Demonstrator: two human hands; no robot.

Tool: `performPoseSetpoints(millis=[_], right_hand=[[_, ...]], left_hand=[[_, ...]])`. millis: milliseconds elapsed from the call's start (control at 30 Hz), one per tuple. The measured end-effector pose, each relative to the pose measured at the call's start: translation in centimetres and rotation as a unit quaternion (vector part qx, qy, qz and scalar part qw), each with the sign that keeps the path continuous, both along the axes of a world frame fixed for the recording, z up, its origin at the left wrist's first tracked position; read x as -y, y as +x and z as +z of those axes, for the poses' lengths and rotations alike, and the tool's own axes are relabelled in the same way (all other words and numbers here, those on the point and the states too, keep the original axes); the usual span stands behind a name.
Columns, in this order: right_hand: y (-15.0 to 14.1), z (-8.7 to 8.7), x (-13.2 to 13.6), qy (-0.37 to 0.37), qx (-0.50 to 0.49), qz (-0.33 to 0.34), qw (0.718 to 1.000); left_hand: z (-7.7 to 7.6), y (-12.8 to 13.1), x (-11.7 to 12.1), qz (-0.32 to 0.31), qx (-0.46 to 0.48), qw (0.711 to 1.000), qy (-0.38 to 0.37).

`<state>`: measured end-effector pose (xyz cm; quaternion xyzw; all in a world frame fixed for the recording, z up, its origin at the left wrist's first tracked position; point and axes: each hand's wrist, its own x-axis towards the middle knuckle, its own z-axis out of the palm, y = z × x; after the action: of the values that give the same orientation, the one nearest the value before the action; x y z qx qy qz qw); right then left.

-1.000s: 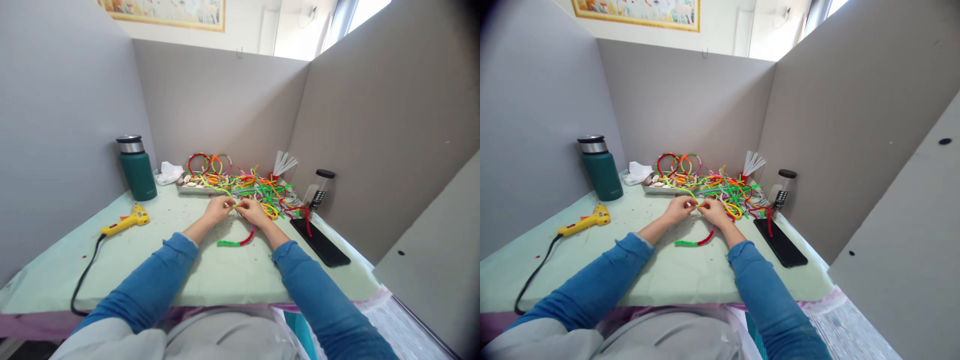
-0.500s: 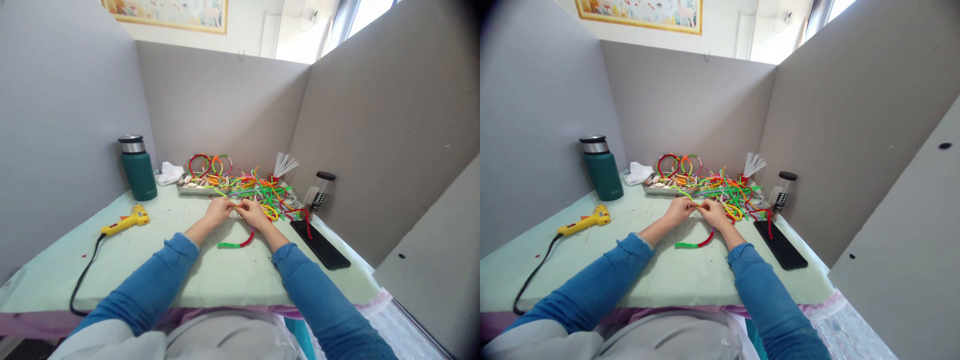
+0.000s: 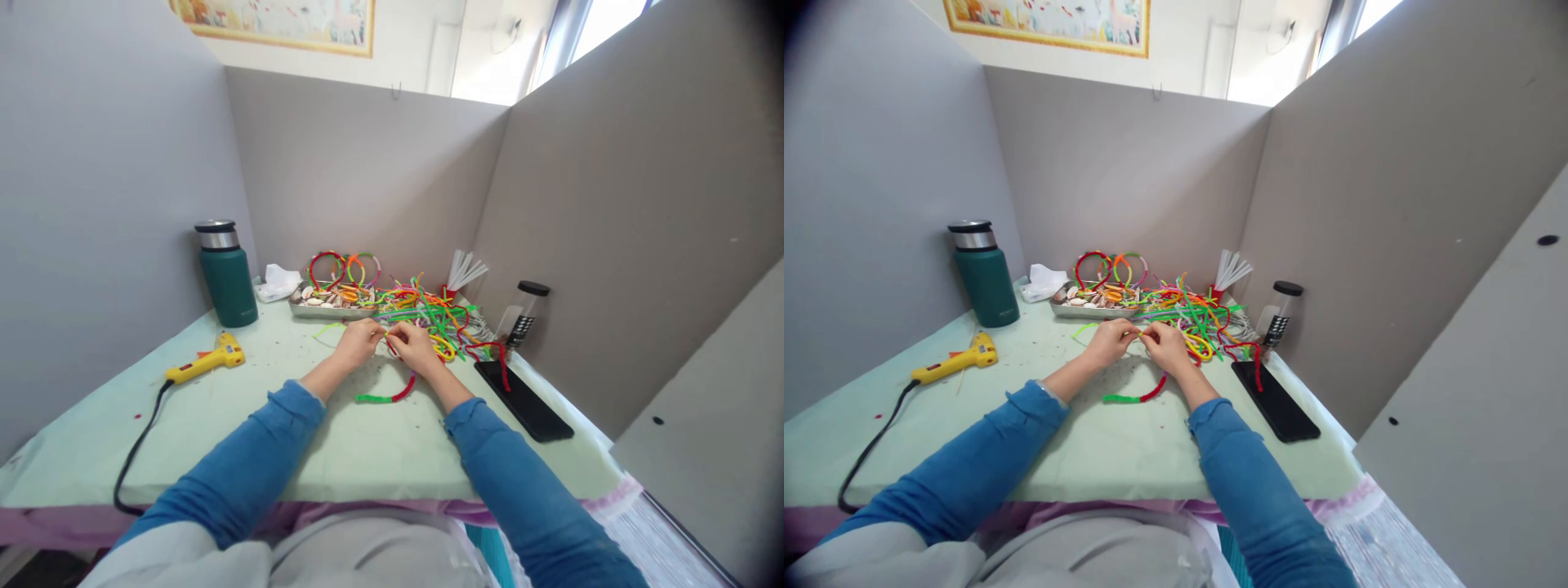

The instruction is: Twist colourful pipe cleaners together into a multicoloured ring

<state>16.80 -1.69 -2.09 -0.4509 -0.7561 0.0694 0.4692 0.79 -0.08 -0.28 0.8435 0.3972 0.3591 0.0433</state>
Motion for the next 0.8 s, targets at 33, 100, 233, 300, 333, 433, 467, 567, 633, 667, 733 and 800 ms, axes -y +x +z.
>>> performPoseSetpoints(millis=[33,100,233,300,333,433,467,567,633,667,733,800], right_hand=[[0.0,0.0,0.0,0.003,-0.001,-0.002,1.000],[0.0,0.1,0.1,0.009,-0.001,-0.002,1.000],[0.1,0.1,0.1,0.019,0.010,0.006,1.000],[0.1,0.0,0.1,0.018,0.017,0.008,1.000],[0.1,0.0,0.1,0.016,0.021,0.009,1.000],[0.2,-0.2,0.1,0.005,0.040,0.015,0.999],[0.2,-0.3,0.0,0.000,0.047,0.017,0.999],[0.4,-0.6,-0.2,-0.020,0.070,0.027,0.997],[0.5,-0.8,-0.3,-0.044,0.083,0.041,0.995],[0.5,-0.9,-0.4,-0.058,0.087,0.048,0.993],[0.5,-1.0,-0.4,-0.083,0.085,0.062,0.991],[0.4,-1.0,-0.4,-0.101,0.067,0.077,0.990]], left_hand=[[0.1,0.0,0.2,0.006,-0.004,1.000,-0.004],[0.4,0.1,0.4,0.018,-0.007,1.000,-0.015],[0.7,0.2,0.4,0.024,-0.007,0.998,-0.050],[0.8,0.2,0.3,0.022,-0.006,0.996,-0.082],[0.8,0.2,0.2,0.022,-0.005,0.995,-0.098],[0.6,0.1,0.0,0.022,-0.001,0.991,-0.134],[0.4,0.1,-0.1,0.019,0.003,0.989,-0.147],[-0.4,-0.1,-0.3,0.006,0.025,0.974,-0.224],[-0.9,-0.3,-0.4,-0.013,0.039,0.953,-0.301],[-1.2,-0.4,-0.4,-0.026,0.046,0.941,-0.335],[-1.4,-0.7,-0.4,-0.060,0.080,0.918,-0.384],[-1.3,-0.9,-0.3,-0.091,0.110,0.891,-0.432]])
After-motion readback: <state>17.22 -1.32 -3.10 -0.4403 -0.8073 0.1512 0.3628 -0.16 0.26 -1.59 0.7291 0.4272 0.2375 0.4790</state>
